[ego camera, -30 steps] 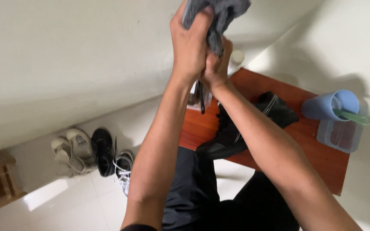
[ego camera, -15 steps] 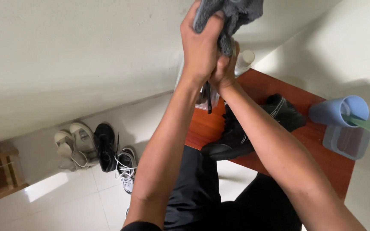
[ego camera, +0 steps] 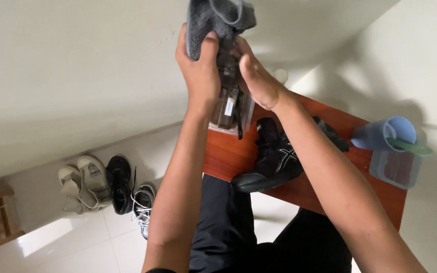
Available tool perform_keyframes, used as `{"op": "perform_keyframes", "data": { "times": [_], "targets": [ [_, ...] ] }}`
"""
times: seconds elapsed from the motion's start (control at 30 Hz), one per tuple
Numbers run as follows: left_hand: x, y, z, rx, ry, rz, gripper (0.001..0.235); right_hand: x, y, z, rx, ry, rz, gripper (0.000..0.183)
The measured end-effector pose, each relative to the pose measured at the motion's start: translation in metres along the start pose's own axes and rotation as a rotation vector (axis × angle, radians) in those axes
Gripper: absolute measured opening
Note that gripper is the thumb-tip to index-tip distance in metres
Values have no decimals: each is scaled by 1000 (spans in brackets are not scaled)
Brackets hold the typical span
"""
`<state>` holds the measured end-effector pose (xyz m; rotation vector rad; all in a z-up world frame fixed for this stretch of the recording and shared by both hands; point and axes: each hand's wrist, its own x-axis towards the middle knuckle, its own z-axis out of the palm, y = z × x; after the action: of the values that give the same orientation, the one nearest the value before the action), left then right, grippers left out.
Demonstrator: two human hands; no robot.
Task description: The person scrubs a black sneaker with a green brush, dips the brush in water, and wipes the shoe with a gray cloth. The person repeats the scrubbing and wiping steps on the same shoe.
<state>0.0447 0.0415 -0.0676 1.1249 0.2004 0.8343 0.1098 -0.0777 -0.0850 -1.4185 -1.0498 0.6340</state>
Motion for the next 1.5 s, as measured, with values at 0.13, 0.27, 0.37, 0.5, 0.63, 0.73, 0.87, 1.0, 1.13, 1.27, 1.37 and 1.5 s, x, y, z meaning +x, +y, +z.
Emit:
{"op": "perform_keyframes", "data": {
  "times": [0.13, 0.27, 0.37, 0.5, 0.63, 0.73, 0.87, 1.0, 1.13, 1.27, 1.37, 1.5],
  "targets": [
    [-4, 0, -1, 52, -22, -28, 11, 16, -31, 6, 25, 175, -37, 87],
    [-10, 13, 5, 175, -110, -118, 4, 21, -47, -5, -292, 477, -267, 40],
    [-10, 14, 10, 176, -184, 1, 10, 25, -47, -5, -455, 380, -239, 38],
    [-15, 6, 22, 97, -152, 188, 46, 35, -54, 0, -422, 288, -235, 46],
    [-24, -8, 32, 320, 51, 202, 57, 14, -65, 20, -342, 296, -162, 66],
    [-13, -19, 33, 372, 268, 171, 52, 4, -67, 29, -276, 298, -113, 87],
    [-15, -44, 30, 375, 219, 226, 79, 11, -53, 32, -269, 467, -189, 55],
    [-25, -42, 30, 310, 140, 208, 74, 20, -26, 23, -156, 525, -140, 22],
    [-21, -43, 30, 314, 149, 223, 71, 29, -21, 24, -127, 603, -131, 32],
    [-17, -49, 25, 266, 79, 191, 67, 33, -19, 27, -237, 670, -205, 56],
    [-19, -50, 21, 267, 74, 189, 65, 32, -13, 29, -205, 683, -206, 48],
    [-19, -54, 22, 233, 39, 176, 62, 28, -12, 27, -304, 725, -138, 49]
  ]
}}
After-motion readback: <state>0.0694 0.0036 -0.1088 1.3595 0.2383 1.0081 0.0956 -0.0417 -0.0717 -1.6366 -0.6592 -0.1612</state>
